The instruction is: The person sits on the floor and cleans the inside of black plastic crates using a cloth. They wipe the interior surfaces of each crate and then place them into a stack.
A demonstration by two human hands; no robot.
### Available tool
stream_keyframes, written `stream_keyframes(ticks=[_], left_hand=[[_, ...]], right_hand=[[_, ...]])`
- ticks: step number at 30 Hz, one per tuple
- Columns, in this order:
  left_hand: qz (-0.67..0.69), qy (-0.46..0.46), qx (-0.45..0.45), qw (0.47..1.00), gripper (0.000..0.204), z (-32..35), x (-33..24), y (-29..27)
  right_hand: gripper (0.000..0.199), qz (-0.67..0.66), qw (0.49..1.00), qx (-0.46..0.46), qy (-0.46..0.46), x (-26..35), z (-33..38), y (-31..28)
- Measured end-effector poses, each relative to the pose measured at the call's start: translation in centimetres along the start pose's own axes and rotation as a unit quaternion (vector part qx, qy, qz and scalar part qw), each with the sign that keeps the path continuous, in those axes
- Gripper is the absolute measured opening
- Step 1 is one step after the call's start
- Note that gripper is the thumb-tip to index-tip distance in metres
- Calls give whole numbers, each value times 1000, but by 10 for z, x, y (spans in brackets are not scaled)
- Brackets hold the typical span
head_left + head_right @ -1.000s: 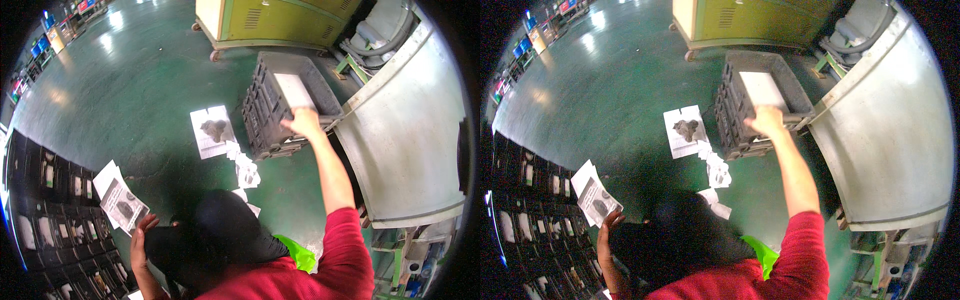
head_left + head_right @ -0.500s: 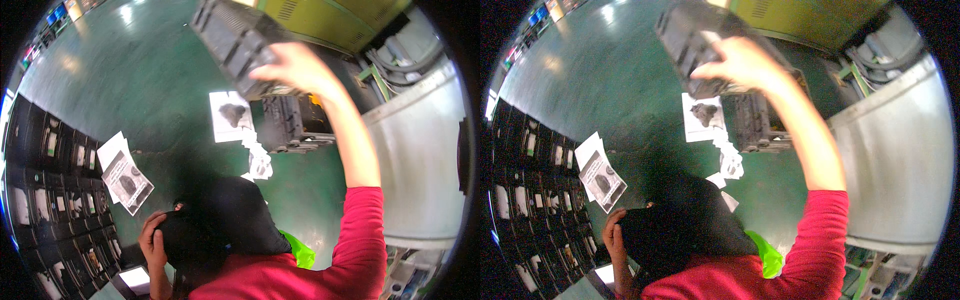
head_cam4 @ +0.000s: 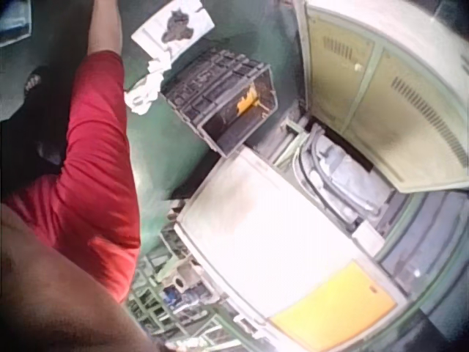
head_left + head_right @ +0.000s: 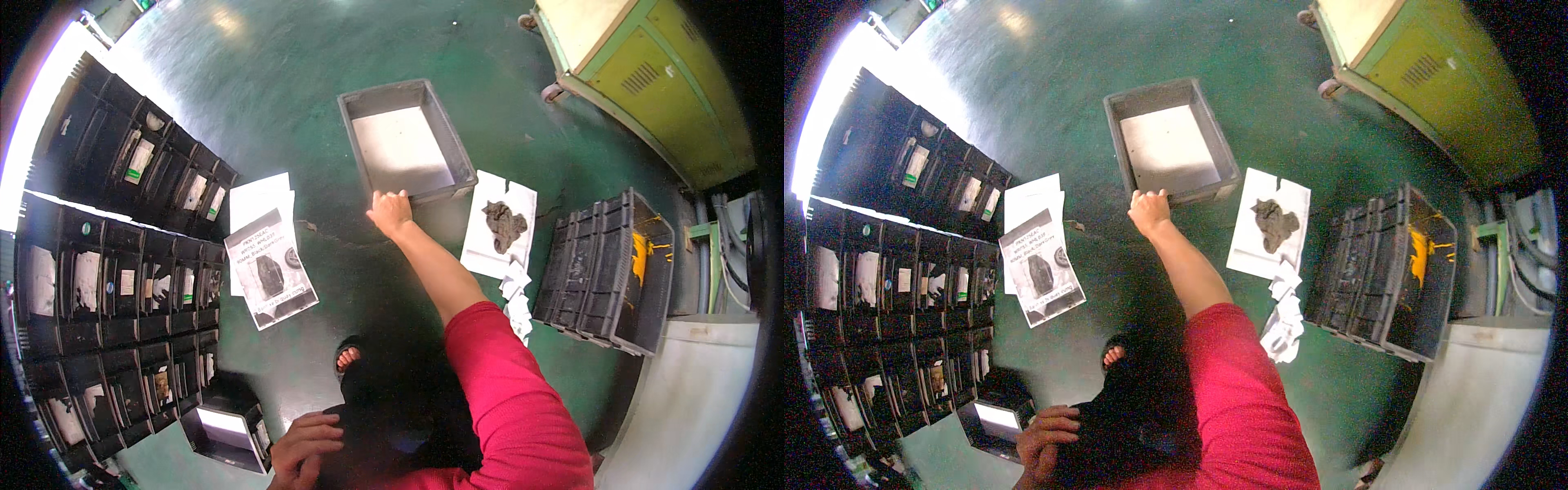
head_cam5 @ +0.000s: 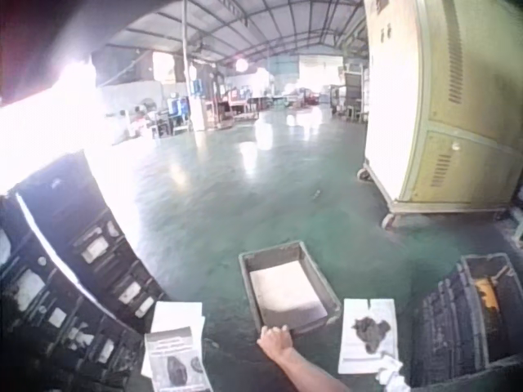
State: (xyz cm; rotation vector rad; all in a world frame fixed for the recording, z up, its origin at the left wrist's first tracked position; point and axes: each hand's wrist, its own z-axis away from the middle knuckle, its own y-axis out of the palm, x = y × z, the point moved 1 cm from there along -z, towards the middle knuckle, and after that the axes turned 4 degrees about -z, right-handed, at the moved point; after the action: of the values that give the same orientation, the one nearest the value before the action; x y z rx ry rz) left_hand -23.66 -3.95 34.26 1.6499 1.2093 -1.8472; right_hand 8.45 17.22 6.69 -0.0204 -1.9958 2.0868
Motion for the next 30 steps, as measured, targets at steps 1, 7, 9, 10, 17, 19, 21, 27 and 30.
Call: stream_keyframes(ticks=[1,7,9,10,17,19,21,27,30], left_hand=[[14,-3,15,1000,35,-2,-1,0],[54,15,44,997,27,-12,-8,1],[38,-3,41,998,29,-10,-9,4],[30,-6,43,999,30,-8,-8,6],[47,-29,-46,997,37,12,9,14],[65,-33,-35,997,27,14,10,14],[68,-31,-30,997,25,14,9,15],[31,-19,-14,999,27,15,2,24],[10,-3,-19,1000,28,20,-2,23]], right_hand=[[42,1,1000,-16,6,-3,-6,10],[65,-18,997,51,46,-14,-10,24],[83,3,1000,4,31,-16,-1,5],[96,-30,997,60,37,-22,6,-10],[85,66,950,-264,150,-138,210,-191],[84,138,885,-333,296,-181,298,-227],[81,131,812,-334,461,-209,362,-238],[52,-79,836,-71,538,-264,407,-276],[31,-318,796,-215,468,-289,414,-336]])
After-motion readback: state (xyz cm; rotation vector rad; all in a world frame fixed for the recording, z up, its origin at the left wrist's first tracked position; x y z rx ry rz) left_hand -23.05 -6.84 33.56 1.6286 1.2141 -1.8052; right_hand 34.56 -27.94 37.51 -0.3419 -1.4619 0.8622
